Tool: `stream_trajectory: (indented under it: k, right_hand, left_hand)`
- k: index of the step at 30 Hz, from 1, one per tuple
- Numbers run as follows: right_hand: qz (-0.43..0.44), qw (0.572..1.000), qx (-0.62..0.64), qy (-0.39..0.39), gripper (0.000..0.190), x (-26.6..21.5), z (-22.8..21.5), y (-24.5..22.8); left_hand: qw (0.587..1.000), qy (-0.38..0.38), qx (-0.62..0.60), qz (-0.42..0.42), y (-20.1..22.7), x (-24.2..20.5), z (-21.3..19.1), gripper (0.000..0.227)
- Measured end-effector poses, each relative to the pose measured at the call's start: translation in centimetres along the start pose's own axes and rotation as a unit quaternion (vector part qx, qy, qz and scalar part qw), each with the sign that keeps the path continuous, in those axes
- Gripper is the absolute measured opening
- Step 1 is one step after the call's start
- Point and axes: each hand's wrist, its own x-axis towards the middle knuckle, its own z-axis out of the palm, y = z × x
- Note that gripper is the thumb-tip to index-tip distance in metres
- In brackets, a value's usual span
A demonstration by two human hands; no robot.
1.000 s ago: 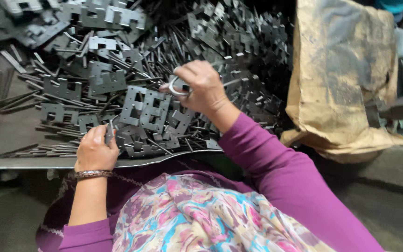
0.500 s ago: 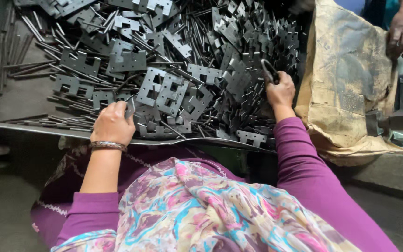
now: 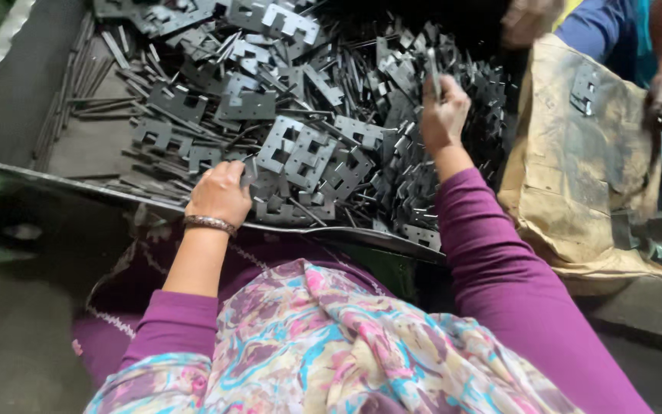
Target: The person sorts small metal brackets and wire pieces from a large bin by hand, picking them up and moving them within the bin. The hands repeatedly reach into the bin, separate items, and place them back into the bin.
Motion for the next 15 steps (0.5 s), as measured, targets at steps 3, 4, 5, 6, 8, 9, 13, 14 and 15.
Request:
stream_trajectory:
  k: [3,4,5,6,8,9,13,14,15]
  right_hand:
    - [0.025,0.996,0.089,-0.020,0.049,1.3,0.3,-2.4]
    - [0.043,0.992,0.115,-0.023,0.048,1.8,0.2,-3.3]
    - [0.037,0.990,0.129,-0.041,0.042,2.4,0.5,-4.5]
    - [0.030,0.987,0.143,-0.060,0.036,2.6,0.7,-5.7]
    - [-0.072,0.987,0.113,-0.086,0.023,2.9,0.9,-8.4]
    - [-0.166,0.980,0.069,-0.091,0.017,2.9,0.6,-9.7]
    - [-0.330,0.927,0.026,-0.175,0.043,2.0,0.9,-15.7]
    - [-0.327,0.927,0.013,-0.185,0.045,1.5,1.2,-17.6]
    - [-0.329,0.922,0.011,-0.201,0.048,0.9,2.4,-19.7]
  left_hand:
    - [1.000,-0.004,-0.012,-0.004,0.3,-0.6,0.6,0.032]
    - [1.000,-0.012,-0.009,-0.007,0.4,-0.5,0.7,0.031]
    - [1.000,-0.015,-0.005,-0.015,0.3,-0.2,0.6,0.031]
    - [1.000,-0.016,-0.010,-0.011,0.3,0.0,0.7,0.030]
    - [1.000,-0.016,-0.016,-0.008,0.0,0.1,0.9,0.030]
    - [1.000,-0.014,-0.018,0.001,-0.2,0.1,1.1,0.031]
    - [1.000,-0.010,-0.025,-0.004,0.0,0.4,1.9,0.022]
    - [0.999,-0.024,-0.033,0.004,0.4,0.6,1.9,0.023]
    - [0.999,-0.034,-0.037,-0.001,0.4,0.7,1.5,0.023]
